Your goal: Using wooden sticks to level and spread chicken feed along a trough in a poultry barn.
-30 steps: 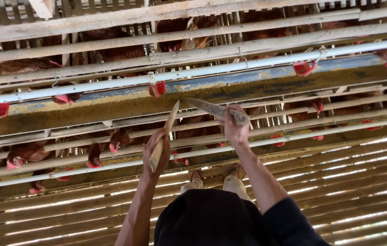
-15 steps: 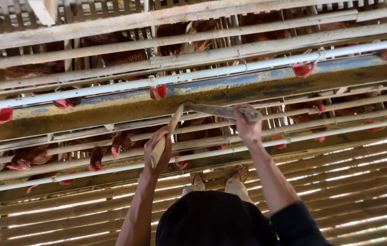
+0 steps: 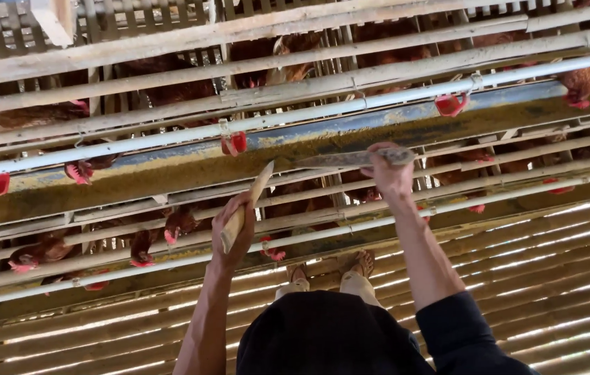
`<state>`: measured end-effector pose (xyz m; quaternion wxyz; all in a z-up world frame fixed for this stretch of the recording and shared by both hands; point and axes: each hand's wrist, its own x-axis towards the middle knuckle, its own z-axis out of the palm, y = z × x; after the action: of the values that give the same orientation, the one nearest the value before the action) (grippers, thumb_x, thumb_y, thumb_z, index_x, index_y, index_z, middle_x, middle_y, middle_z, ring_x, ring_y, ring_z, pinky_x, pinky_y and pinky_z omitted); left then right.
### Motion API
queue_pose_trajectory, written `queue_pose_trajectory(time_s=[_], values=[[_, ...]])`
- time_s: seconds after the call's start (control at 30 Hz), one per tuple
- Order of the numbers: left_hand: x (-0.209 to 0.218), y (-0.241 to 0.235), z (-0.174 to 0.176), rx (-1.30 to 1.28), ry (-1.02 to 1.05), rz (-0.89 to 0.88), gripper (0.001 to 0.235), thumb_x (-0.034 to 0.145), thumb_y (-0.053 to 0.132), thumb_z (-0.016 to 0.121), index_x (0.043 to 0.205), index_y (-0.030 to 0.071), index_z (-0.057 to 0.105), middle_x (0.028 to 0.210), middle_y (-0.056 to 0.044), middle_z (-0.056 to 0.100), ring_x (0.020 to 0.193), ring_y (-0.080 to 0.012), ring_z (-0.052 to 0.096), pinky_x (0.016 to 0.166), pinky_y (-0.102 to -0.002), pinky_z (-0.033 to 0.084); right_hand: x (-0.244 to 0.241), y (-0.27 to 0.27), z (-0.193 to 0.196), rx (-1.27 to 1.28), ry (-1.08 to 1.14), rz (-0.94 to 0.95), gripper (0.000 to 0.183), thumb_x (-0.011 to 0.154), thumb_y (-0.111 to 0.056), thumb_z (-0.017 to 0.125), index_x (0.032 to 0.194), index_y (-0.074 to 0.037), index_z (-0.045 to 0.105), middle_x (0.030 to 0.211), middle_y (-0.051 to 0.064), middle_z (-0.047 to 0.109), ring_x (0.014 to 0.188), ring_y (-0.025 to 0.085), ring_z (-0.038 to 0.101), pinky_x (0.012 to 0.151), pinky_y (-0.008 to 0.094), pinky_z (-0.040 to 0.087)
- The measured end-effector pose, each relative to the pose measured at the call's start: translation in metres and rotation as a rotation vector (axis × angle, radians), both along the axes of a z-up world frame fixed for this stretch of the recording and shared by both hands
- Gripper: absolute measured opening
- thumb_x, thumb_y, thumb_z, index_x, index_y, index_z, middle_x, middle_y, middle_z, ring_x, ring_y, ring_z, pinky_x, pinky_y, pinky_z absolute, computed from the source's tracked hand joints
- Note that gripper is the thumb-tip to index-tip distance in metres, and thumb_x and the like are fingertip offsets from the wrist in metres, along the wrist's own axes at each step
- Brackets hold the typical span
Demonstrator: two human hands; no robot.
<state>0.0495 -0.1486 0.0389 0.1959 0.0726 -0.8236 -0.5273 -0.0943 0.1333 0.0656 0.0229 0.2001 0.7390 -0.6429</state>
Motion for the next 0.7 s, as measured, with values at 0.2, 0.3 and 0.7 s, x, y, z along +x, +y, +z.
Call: queue_pose_trajectory(time_s=[0.2,0.3,0.7], values=[[-0.005,0.005,-0.001,-0.004,0.007,-0.010,0.015,0.095,0.001,0.062,0.107,0.005,0.070,0.109,-0.022,0.076,0.099,-0.0479,0.071,0.081,-0.055,0.059,0.009,-0.013,-0.013,0.022,-0.011,0.051,0.016,0.088,-0.003,0.061,0.098,-0.005,0.073,0.123,0.038,0.057,0.108,0.054,0.062,0.072,0.046,0.068],[-0.002,0.006,0.004,-0.023,0.021,-0.008,0.017,0.095,0.003,0.064,0.109,0.008,0.071,0.108,-0.021,0.076,0.099,-0.0486,0.070,0.079,-0.056,0.059,0.011,0.003,0.005,0.008,0.002,0.004,0.020,0.087,-0.001,0.059,0.101,-0.003,0.073,0.123,0.041,0.055,0.111,0.057,0.059,0.075,0.046,0.068],[0.006,0.000,-0.011,0.043,0.010,-0.027,0.008,0.098,0.006,0.062,0.103,0.006,0.067,0.112,-0.020,0.076,0.103,-0.0466,0.071,0.083,-0.055,0.058,0.018,0.011,-0.029,-0.063,0.011,-0.010,0.016,0.092,-0.004,0.062,0.105,-0.003,0.071,0.119,0.040,0.055,0.106,0.055,0.063,0.075,0.048,0.068]])
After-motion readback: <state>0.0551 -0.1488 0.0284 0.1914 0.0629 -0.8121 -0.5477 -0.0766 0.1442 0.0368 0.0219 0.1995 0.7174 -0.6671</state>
